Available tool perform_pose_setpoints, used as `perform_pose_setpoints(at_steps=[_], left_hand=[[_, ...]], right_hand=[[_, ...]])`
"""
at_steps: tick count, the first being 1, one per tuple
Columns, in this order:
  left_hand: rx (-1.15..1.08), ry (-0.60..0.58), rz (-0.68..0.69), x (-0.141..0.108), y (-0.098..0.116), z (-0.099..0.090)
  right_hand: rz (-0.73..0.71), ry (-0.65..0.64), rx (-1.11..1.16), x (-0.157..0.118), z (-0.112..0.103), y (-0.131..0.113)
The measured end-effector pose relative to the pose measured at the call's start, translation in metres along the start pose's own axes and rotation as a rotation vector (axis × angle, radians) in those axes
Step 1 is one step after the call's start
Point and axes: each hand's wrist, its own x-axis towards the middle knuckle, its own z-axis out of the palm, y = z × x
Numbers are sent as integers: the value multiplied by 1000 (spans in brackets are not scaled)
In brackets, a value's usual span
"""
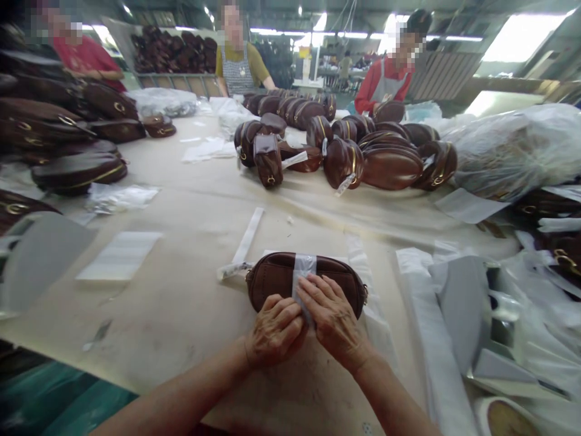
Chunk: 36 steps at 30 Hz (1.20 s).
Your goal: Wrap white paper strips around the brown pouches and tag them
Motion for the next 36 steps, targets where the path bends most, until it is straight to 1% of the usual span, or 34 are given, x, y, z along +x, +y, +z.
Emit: perform_pose_setpoints(at_steps=[3, 5, 6, 7, 9, 10, 11, 12, 14, 16, 18, 21, 24, 26, 28, 31, 33, 36], left_hand=[[-69, -6, -26, 3, 3, -5], [-174, -26, -76, 8, -3, -16], [-211, -31, -134, 12, -10, -24], [-223, -41, -223, 15, -21, -33], [-109, -88, -509, 24, -52, -49], [5, -176, -704, 28, -71, -55], [126, -305, -900, 32, -90, -59], [173, -351, -981, 35, -109, -61], [225, -424, -1075, 41, -141, -57], [218, -498, -1116, 44, -161, -50], [189, -564, -1159, 45, -172, -45], [129, -586, -1231, 47, -178, -45], [18, -550, -1286, 50, -177, -50], [-112, -532, -1317, 55, -170, -51], [-292, -542, -1345, 60, -161, -49], [-568, -564, -1377, 66, -148, -44], [-706, -549, -1405, 67, -144, -44], [-856, -494, -1451, 65, -144, -49]], right_hand=[[8, 43, 128, -8, 2, -3], [53, 106, 211, -18, -2, -7], [89, 148, 223, -23, -5, -10], [128, 193, 211, -29, -8, -14], [197, 276, 154, -41, -14, -22], [225, 307, 131, -46, -15, -26], [246, 332, 116, -51, -16, -30], [263, 350, 110, -54, -16, -34], [287, 365, 110, -56, -13, -42], [289, 368, 101, -57, -11, -47], [283, 366, 85, -56, -12, -50], [284, 357, 64, -57, -17, -49], [341, 341, 26, -53, -24, -33], [448, 335, -15, -45, -25, -13], [577, 312, -42, -33, -23, 13], [738, 177, 17, -18, -17, 48], [806, 106, 76, -13, -14, 59], [868, 111, 150, -16, -16, 58]])
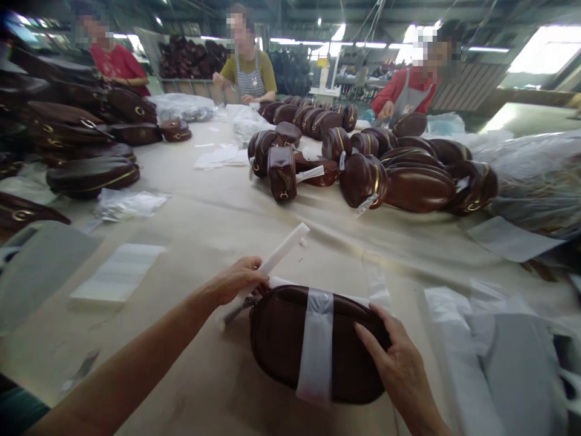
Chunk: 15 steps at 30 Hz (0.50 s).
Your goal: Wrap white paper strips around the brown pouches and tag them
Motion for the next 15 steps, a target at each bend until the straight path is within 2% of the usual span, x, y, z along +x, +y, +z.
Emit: perform_pose_setpoints(at_steps=[3, 6, 9, 12, 15], left_hand=[[-91, -30, -16, -1, -5, -5], [-84, -32, -34, 2, -12, -7], [98, 82, 42, 1, -17, -12], [334, 231, 187, -12, -15, -21], [476, 261, 258, -35, -8, -23]], right_hand=[[75, -34, 70, -12, -2, -4], [123, -24, 60, -20, -1, -10], [107, 17, 12, -23, -2, -16], [59, 133, -24, -31, -11, -19], [39, 243, -26, -47, -20, -20]])
